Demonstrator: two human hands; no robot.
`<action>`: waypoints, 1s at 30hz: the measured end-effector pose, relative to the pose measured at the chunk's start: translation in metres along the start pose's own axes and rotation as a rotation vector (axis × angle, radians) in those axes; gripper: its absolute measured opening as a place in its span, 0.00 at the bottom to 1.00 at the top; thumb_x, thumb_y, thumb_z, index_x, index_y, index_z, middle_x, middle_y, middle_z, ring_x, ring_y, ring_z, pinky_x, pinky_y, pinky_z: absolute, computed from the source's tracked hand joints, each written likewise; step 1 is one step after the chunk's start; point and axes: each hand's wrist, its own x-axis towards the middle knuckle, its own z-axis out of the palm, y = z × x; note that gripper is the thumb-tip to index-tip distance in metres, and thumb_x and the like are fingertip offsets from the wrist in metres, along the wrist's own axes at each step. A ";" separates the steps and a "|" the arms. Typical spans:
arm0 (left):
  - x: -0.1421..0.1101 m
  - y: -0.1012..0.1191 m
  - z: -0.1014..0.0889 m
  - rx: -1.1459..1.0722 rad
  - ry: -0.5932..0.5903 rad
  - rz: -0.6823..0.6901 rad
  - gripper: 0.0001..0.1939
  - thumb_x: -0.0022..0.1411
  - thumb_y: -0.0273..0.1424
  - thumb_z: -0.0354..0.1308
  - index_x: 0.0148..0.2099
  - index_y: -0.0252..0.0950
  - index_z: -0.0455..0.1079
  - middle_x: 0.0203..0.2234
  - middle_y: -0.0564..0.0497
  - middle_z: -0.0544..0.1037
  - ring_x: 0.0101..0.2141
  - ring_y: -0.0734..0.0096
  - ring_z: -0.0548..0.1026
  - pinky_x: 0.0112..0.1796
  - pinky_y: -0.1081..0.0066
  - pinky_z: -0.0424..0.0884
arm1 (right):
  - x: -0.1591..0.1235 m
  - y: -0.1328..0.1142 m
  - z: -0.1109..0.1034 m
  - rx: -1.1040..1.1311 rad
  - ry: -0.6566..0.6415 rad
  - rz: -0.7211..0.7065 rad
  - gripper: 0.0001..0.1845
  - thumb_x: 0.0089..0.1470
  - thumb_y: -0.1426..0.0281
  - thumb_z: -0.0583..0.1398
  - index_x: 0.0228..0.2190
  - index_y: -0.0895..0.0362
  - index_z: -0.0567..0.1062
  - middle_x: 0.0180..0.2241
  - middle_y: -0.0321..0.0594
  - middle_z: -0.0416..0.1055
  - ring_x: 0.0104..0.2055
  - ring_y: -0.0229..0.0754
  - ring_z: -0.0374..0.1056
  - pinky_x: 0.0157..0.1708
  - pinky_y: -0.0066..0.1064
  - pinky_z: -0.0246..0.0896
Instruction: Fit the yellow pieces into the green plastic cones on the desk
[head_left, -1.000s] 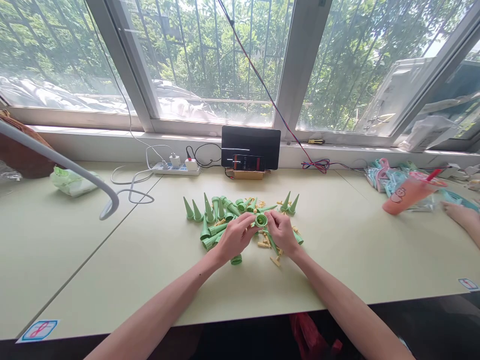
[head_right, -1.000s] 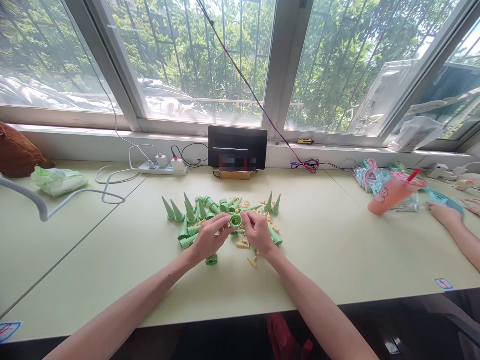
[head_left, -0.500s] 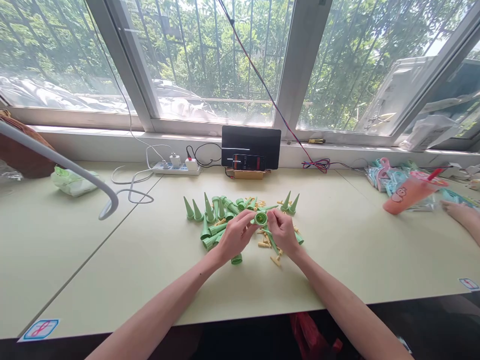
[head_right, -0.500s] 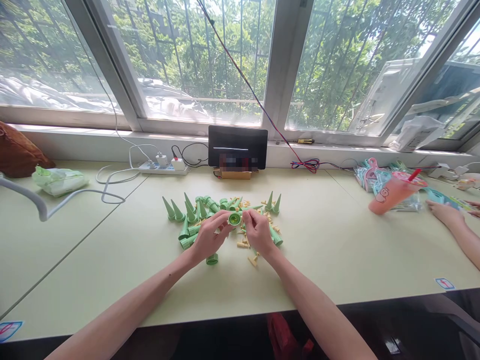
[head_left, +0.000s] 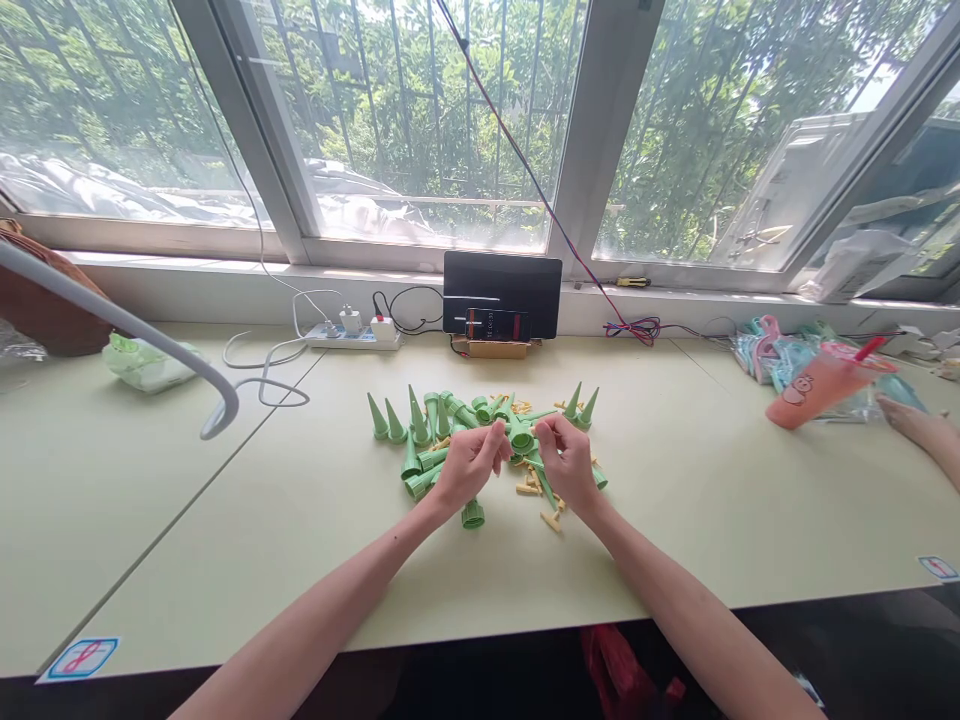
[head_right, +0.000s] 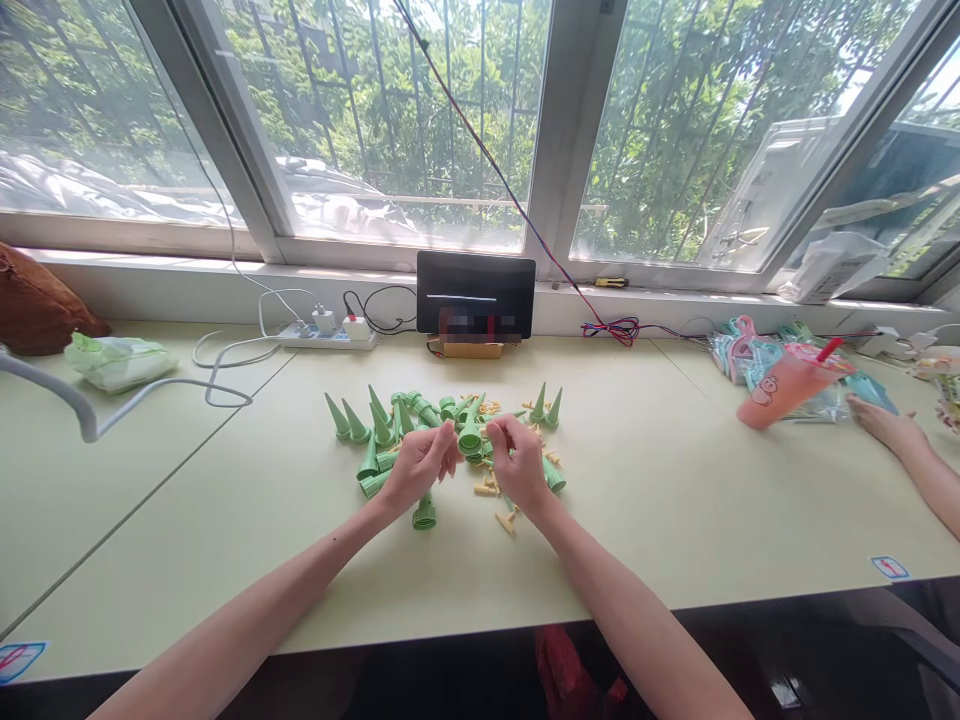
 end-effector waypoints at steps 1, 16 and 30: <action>0.000 -0.001 0.000 -0.009 -0.023 -0.029 0.33 0.70 0.50 0.43 0.20 0.33 0.65 0.12 0.52 0.69 0.14 0.78 0.66 0.19 0.76 0.62 | 0.000 -0.001 0.000 -0.008 -0.014 -0.010 0.19 0.66 0.57 0.52 0.28 0.55 0.67 0.20 0.33 0.59 0.21 0.36 0.53 0.23 0.29 0.51; -0.002 0.000 -0.003 0.036 -0.118 -0.073 0.33 0.69 0.50 0.46 0.19 0.33 0.63 0.13 0.52 0.70 0.15 0.78 0.65 0.21 0.75 0.61 | -0.002 -0.001 0.002 0.016 -0.095 0.015 0.17 0.65 0.59 0.53 0.27 0.55 0.66 0.21 0.32 0.58 0.22 0.36 0.53 0.23 0.28 0.51; -0.002 0.005 -0.004 0.101 -0.124 -0.006 0.31 0.69 0.49 0.47 0.19 0.33 0.62 0.13 0.54 0.67 0.16 0.79 0.62 0.21 0.76 0.58 | 0.000 0.000 0.001 0.017 -0.114 0.023 0.17 0.66 0.61 0.53 0.26 0.55 0.66 0.20 0.30 0.56 0.22 0.35 0.51 0.23 0.28 0.49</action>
